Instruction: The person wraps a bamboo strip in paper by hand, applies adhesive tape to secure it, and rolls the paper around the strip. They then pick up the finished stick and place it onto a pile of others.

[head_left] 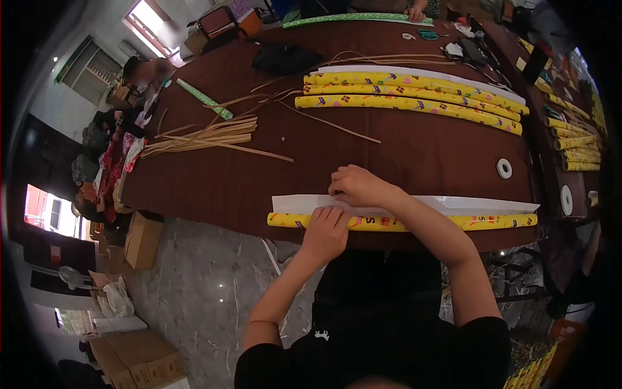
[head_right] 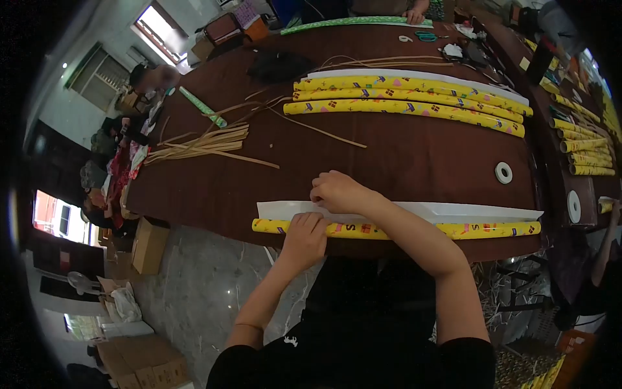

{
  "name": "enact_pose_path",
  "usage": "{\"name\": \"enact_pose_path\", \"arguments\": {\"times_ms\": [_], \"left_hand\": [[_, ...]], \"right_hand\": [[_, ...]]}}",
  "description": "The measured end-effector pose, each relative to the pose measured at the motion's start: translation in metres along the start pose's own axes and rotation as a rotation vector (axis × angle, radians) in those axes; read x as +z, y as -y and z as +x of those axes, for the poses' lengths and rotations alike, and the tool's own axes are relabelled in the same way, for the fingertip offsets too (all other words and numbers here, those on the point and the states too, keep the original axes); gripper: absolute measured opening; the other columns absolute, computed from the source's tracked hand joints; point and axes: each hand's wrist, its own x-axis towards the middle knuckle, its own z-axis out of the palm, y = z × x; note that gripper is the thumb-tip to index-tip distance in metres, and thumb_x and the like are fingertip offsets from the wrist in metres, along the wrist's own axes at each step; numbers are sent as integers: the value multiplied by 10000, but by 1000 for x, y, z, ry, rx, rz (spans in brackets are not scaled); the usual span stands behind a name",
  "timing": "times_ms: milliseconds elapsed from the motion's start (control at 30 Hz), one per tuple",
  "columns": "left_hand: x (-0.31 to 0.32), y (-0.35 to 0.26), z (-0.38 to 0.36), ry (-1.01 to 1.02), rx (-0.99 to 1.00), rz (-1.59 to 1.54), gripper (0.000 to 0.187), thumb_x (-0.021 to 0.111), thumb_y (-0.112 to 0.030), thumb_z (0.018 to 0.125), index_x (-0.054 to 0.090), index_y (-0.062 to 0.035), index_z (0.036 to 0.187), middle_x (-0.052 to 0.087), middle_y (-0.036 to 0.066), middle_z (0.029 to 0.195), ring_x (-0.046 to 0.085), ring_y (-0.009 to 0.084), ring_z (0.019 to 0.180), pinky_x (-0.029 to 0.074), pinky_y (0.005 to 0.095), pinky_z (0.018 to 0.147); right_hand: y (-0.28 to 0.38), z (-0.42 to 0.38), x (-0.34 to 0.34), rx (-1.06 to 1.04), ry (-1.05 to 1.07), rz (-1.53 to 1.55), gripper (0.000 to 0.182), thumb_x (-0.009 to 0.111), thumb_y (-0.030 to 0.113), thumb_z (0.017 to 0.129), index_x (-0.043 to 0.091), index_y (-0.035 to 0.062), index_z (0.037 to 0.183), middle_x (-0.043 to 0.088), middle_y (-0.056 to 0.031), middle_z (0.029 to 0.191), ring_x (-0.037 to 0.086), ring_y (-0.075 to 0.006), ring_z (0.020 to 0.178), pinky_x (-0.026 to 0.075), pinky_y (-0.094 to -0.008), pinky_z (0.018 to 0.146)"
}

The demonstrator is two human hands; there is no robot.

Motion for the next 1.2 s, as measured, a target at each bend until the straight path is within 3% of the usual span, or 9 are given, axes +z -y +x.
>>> {"name": "enact_pose_path", "arguments": {"times_ms": [367, 433, 500, 600, 833, 1000, 1100, 1133, 1200], "left_hand": [[18, -7, -7, -37, -55, -64, 192, 620, -147, 889, 632, -28, 1040, 578, 102, 984, 558, 281, 896, 429, 401, 820], [15, -4, -5, -34, -36, -56, 195, 600, -165, 899, 625, -28, 1036, 576, 101, 977, 553, 274, 901, 427, 396, 837], [16, 0, -7, 13, -3, -71, 276, 604, -194, 893, 606, -16, 1105, 575, 108, 1016, 549, 271, 960, 418, 393, 887], [5, -3, -9, 5, 10, -134, 381, 636, -201, 865, 584, 0, 1185, 567, 122, 1097, 535, 279, 1043, 405, 403, 932], [18, 3, -15, 62, 32, -83, 476, 678, -209, 866, 552, -8, 1279, 542, 108, 1172, 503, 280, 1104, 396, 403, 963], [18, 4, -18, 61, 47, -48, 500, 678, -229, 872, 540, -8, 1298, 542, 108, 1175, 497, 283, 1113, 398, 406, 968], [21, 8, -19, 55, 62, -42, 512, 681, -234, 870, 533, -8, 1305, 539, 108, 1186, 493, 285, 1121, 402, 409, 971], [23, 8, -19, 61, 74, -56, 518, 683, -232, 869, 529, -9, 1310, 536, 108, 1194, 490, 286, 1127, 404, 411, 973], [22, 8, -18, 76, 79, -61, 519, 682, -229, 870, 526, -5, 1311, 531, 113, 1208, 487, 289, 1133, 405, 416, 979]], "right_hand": [[-6, 1, -14, 44, 41, 213, 126, 678, 110, 832, 732, 47, 927, 643, -90, 886, 610, -275, 904, 484, -396, 812], [-14, 1, -18, 267, -33, 434, 123, 680, 81, 832, 725, 27, 933, 656, -120, 896, 627, -302, 868, 505, -410, 768], [-23, -3, -29, 375, -224, 313, 147, 688, 74, 825, 711, 43, 967, 635, -113, 835, 614, -299, 842, 493, -404, 760], [-10, -1, -66, 390, -410, -526, 239, 712, 127, 807, 686, 76, 1039, 637, -97, 884, 612, -290, 848, 505, -402, 752], [-41, 31, -41, 428, -373, -668, 408, 678, 176, 837, 596, 115, 1232, 630, -101, 897, 618, -278, 849, 506, -404, 761], [-47, 38, -60, 467, 336, -205, 447, 613, 77, 804, 601, 132, 1248, 675, -175, 934, 667, -337, 873, 534, -420, 745], [-56, 27, -145, 288, 201, -103, 146, 633, 116, 773, 724, 42, 860, 700, -175, 829, 691, -281, 787, 540, -381, 699], [-25, 27, -192, 691, 199, 112, 170, 648, 157, 775, 712, 6, 820, 700, -132, 759, 689, -206, 687, 531, -325, 638], [-13, -2, -274, 525, -12, 428, 204, 585, 106, 839, 687, -58, 905, 712, -119, 818, 666, -155, 609, 534, -258, 623]]}}
